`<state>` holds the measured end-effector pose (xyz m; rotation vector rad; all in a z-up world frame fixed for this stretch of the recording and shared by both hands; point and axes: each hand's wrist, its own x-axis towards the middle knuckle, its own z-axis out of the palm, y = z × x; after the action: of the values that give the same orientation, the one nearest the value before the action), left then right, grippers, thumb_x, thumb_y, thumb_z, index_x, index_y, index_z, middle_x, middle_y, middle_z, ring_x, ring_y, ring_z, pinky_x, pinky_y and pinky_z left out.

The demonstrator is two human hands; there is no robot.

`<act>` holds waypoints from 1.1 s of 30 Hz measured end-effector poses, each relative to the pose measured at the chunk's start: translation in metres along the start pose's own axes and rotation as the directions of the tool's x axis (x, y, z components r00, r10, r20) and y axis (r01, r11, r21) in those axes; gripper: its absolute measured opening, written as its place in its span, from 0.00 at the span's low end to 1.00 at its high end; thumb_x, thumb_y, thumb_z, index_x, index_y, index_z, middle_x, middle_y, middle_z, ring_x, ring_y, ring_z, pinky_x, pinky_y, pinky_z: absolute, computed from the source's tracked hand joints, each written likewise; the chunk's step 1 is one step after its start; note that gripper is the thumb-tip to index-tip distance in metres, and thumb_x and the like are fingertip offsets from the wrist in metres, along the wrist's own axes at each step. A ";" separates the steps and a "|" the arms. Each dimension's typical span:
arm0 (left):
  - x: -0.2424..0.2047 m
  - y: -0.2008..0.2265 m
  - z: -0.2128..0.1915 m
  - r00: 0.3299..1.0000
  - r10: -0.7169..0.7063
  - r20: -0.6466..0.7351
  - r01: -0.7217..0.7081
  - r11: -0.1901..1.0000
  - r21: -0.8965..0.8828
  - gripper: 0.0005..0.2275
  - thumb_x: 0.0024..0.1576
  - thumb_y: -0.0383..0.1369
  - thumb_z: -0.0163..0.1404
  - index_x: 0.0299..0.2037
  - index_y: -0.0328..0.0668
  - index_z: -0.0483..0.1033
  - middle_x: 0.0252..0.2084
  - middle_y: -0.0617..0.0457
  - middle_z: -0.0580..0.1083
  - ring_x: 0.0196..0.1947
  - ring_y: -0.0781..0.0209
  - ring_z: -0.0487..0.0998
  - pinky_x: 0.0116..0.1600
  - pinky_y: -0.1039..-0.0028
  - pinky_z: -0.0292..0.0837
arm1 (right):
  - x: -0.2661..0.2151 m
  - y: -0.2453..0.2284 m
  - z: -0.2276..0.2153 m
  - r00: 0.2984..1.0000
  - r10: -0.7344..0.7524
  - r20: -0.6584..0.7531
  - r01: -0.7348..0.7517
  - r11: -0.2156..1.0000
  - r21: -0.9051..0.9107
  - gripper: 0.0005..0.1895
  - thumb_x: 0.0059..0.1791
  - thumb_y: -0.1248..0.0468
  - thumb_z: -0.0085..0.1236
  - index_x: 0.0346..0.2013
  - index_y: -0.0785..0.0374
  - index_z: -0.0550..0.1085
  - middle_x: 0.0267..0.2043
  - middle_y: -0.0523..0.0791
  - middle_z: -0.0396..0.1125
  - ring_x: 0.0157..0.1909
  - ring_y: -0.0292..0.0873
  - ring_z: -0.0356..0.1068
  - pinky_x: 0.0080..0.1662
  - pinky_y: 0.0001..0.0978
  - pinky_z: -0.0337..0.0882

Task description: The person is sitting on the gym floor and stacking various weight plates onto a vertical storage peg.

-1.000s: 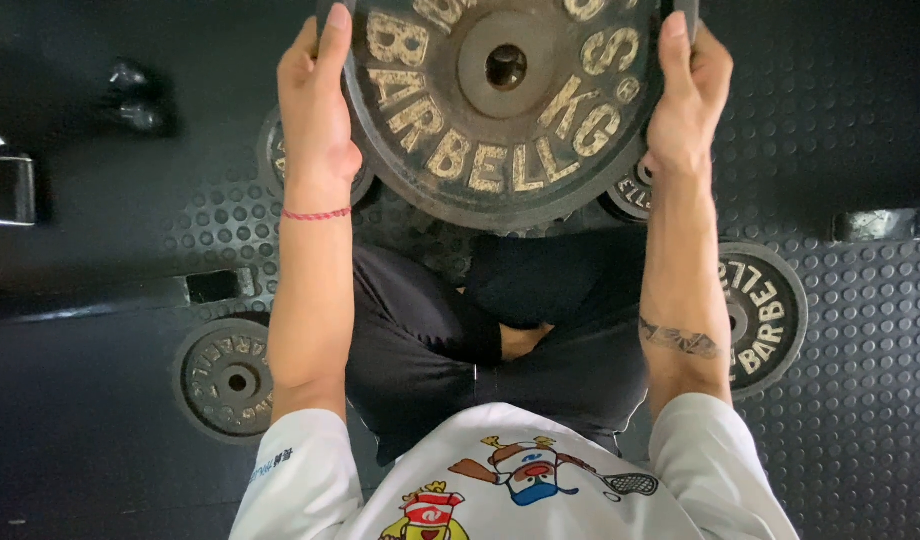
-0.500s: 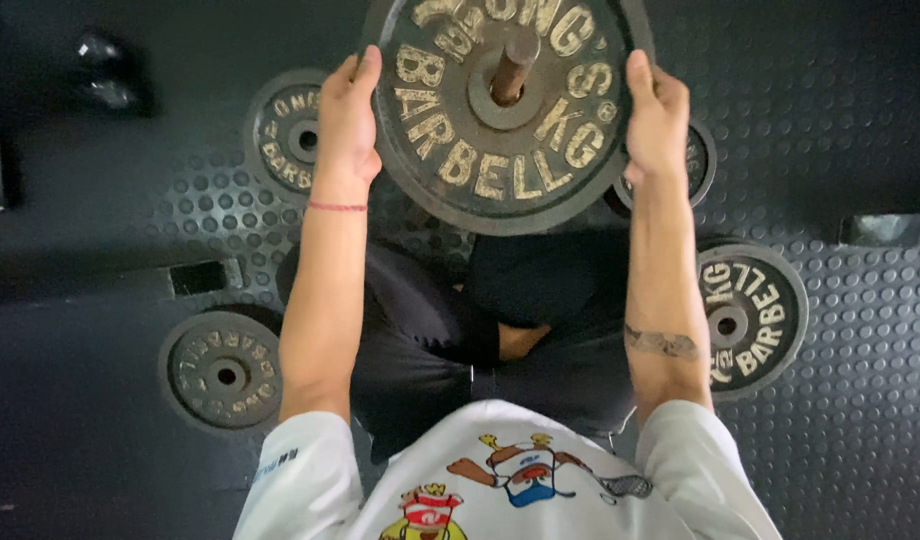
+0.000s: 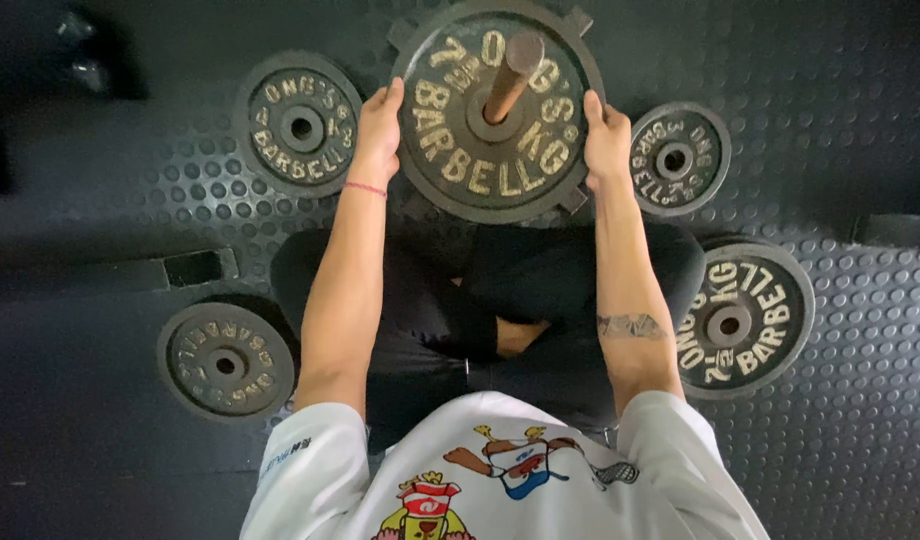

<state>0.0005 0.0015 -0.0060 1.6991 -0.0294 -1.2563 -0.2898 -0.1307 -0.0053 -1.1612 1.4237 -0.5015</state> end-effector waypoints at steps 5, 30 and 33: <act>-0.007 0.007 0.002 0.997 -0.069 -0.019 0.068 0.998 -0.013 0.37 0.52 0.54 0.46 0.70 0.44 0.57 0.75 0.50 0.52 0.75 0.49 0.49 0.73 0.49 0.43 | -0.005 -0.012 0.004 0.991 0.131 -0.017 -0.132 0.990 -0.053 0.28 0.55 0.42 0.45 0.48 0.60 0.48 0.22 0.35 0.33 0.23 0.33 0.34 0.31 0.33 0.41; -0.015 0.002 0.006 0.993 -0.101 -0.064 0.093 0.989 -0.117 0.39 0.49 0.54 0.48 0.72 0.48 0.55 0.77 0.53 0.47 0.76 0.46 0.43 0.73 0.42 0.38 | -0.146 -0.021 0.024 0.669 -0.648 0.363 0.716 0.433 -0.547 0.18 0.48 0.62 0.65 0.51 0.64 0.73 0.52 0.52 0.67 0.56 0.56 0.63 0.58 0.48 0.63; -0.001 -0.016 0.004 1.000 -0.017 0.015 0.021 0.928 -0.373 0.21 0.51 0.47 0.52 0.43 0.38 0.77 0.50 0.39 0.78 0.50 0.42 0.79 0.54 0.53 0.77 | -0.149 0.013 0.061 0.600 -0.633 0.489 0.744 0.218 -0.632 0.29 0.47 0.59 0.67 0.61 0.62 0.69 0.60 0.48 0.64 0.59 0.50 0.65 0.59 0.51 0.65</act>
<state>-0.0109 0.0076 -0.0158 1.3638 0.2085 -1.1984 -0.2631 0.0213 0.0431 -2.6228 0.8847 -0.3496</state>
